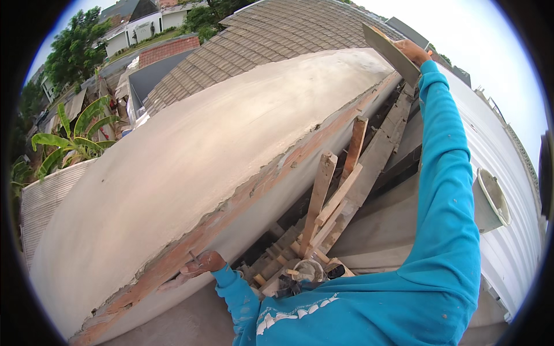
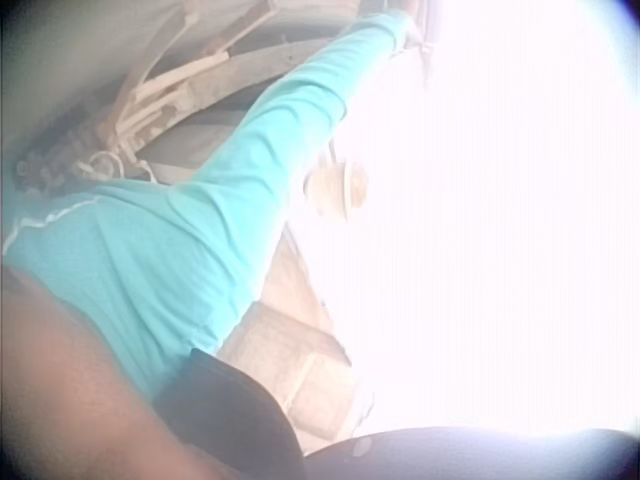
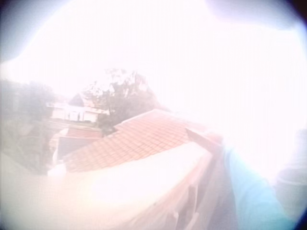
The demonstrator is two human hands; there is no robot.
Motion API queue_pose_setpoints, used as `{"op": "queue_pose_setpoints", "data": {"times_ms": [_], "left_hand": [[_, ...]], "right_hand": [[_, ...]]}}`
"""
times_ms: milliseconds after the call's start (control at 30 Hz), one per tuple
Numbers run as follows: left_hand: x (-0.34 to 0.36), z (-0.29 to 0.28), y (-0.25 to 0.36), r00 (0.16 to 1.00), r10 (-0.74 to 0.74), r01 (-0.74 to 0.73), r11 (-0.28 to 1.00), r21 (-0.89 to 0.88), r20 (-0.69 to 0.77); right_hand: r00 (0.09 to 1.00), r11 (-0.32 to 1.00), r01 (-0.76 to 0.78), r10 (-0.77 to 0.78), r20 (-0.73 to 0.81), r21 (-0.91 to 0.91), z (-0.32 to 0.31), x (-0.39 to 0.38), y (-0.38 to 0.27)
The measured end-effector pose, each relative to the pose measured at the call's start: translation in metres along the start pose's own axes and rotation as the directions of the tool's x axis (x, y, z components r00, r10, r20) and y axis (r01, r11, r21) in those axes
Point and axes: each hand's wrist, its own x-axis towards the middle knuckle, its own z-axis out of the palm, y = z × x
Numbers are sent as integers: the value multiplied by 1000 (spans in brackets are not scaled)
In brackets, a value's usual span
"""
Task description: The person applies and smooths wet plaster onto a curved brick wall using a trowel and a wooden float. They repeatedly scoop plaster from a bucket, spread it along the wall's edge, and level the surface. The person works on a scaffold in an outdoor residential area.
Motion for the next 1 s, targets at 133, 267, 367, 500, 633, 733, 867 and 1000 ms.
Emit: {"op": "queue_pose_setpoints", "data": {"times_ms": [133,267,367,500,633,733,867,1000], "left_hand": [[-9,6,-5,1000,6,-6,1000,-20,19],[-14,6,-10,995,94,-95,994,49,22],[-16,4,-14,991,133,-135,988,73,30],[-21,7,-17,986,159,-163,985,58,57],[-18,3,-20,975,210,-216,973,86,76],[-24,8,-21,974,205,-212,974,77,94],[-21,7,-20,970,227,-235,967,96,89],[-27,14,-18,970,223,-230,971,68,101]], "right_hand": [[977,983,-174,164,136,66,8,9,21],[946,946,-309,295,136,99,35,32,46],[923,924,-372,357,141,94,48,44,62],[947,947,-310,301,113,78,55,38,87],[939,945,-311,289,187,102,45,28,-27],[999,964,-42,49,-18,262,29,-5,-82],[980,965,106,-61,-187,240,-12,-21,-132],[982,946,-187,188,23,264,-8,8,-23]]}}
